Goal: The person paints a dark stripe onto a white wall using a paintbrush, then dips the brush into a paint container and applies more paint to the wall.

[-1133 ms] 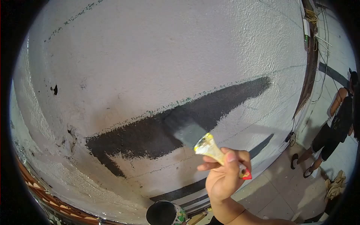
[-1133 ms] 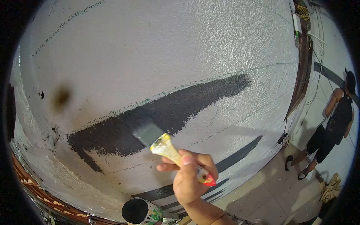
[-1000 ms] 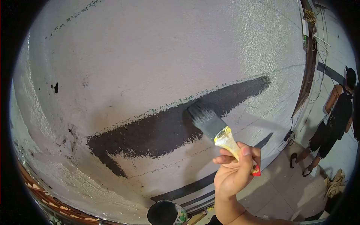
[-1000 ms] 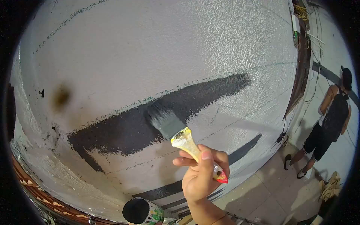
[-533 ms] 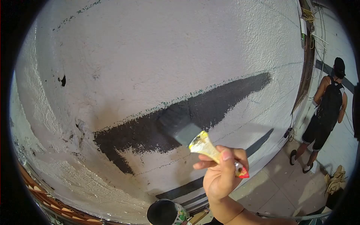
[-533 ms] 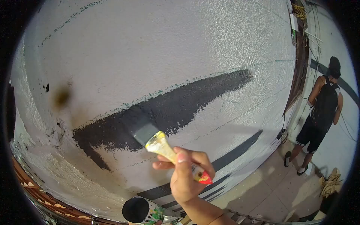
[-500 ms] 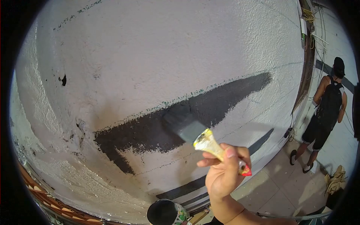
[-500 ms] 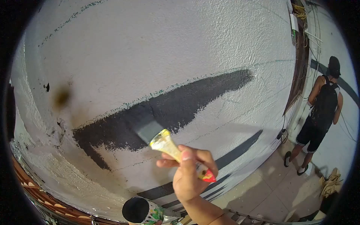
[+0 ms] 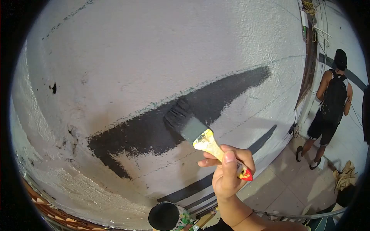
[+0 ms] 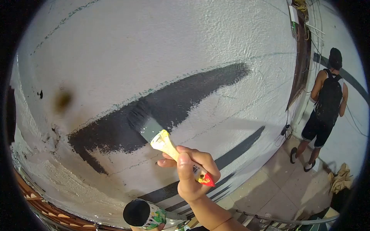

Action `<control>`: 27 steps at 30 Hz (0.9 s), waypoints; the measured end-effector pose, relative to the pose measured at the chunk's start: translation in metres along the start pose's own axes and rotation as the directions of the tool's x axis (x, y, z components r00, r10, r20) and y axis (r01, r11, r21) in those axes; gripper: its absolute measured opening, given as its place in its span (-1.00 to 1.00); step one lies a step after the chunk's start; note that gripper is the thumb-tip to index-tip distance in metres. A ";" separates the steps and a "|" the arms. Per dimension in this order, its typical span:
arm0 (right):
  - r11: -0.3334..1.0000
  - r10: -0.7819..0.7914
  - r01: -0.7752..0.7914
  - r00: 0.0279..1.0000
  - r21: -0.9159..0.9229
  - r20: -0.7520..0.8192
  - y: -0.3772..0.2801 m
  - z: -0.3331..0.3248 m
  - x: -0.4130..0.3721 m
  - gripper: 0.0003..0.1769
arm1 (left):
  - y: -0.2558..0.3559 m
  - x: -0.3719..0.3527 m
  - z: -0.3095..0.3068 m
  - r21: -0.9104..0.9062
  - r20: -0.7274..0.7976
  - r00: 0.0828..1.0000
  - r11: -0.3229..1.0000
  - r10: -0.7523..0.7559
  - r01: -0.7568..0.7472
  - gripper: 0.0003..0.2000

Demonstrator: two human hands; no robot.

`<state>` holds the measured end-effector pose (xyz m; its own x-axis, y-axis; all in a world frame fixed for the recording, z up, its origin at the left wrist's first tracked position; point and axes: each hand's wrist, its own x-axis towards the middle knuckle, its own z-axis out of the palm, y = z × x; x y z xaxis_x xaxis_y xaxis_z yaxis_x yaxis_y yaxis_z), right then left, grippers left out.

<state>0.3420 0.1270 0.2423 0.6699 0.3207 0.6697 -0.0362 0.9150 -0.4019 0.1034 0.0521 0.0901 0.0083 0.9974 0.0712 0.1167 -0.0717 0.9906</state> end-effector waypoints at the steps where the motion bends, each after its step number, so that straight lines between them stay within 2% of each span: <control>1: 0.999 -0.030 0.031 0.999 -0.032 0.036 -0.001 -0.004 0.004 -0.79 | -0.001 0.001 0.001 0.030 0.018 1.000 1.000 0.003 -0.003 0.00; 2: 0.995 -0.057 0.064 0.994 -0.075 0.096 -0.002 -0.013 0.010 -0.78 | -0.001 0.001 0.003 0.019 0.022 1.000 1.000 -0.009 0.008 0.00; 5: 0.971 -0.107 0.133 0.985 -0.199 0.134 -0.001 -0.045 0.022 -0.78 | 0.005 0.003 0.012 -0.006 0.030 0.999 1.000 -0.021 0.022 0.01; 9: 0.926 -0.121 0.134 0.991 -0.354 0.059 -0.010 -0.082 0.046 -0.73 | 0.008 0.001 0.023 -0.011 0.026 1.000 1.000 -0.012 0.012 0.02; 12: 0.819 -0.156 0.130 0.988 -0.559 0.001 -0.018 -0.103 0.065 -0.68 | 0.014 -0.001 0.035 -0.018 0.008 1.000 1.000 -0.005 0.005 0.03; 15: 0.832 -0.224 0.132 0.968 -0.539 -0.109 -0.019 -0.118 0.084 -0.70 | 0.021 0.000 0.046 -0.027 -0.004 1.000 1.000 0.000 0.000 0.03; 20: 0.737 -0.279 0.211 0.960 -0.642 -0.004 -0.015 -0.116 0.079 -0.72 | 0.033 0.008 0.058 -0.027 0.002 1.000 0.999 0.020 -0.020 0.04; 23: 0.720 -0.271 0.316 0.948 -0.618 0.169 -0.010 -0.102 0.058 -0.73 | 0.030 0.009 0.060 -0.018 0.004 0.999 0.999 0.036 -0.036 0.05; 25: 0.784 -0.206 0.307 0.949 -0.540 0.241 -0.016 -0.093 0.047 -0.73 | 0.017 0.009 0.060 -0.007 -0.003 0.999 0.998 0.055 -0.055 0.06; 27: 0.808 -0.164 0.314 0.933 -0.498 0.321 -0.024 -0.079 0.041 -0.76 | 0.021 0.008 0.063 0.009 0.008 1.000 1.000 0.008 -0.008 0.05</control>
<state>0.4292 0.0990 0.2301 0.3926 0.2275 0.8912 0.5507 0.7179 -0.4258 0.1685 0.0584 0.1046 0.0170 0.9968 0.0779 0.1259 -0.0794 0.9889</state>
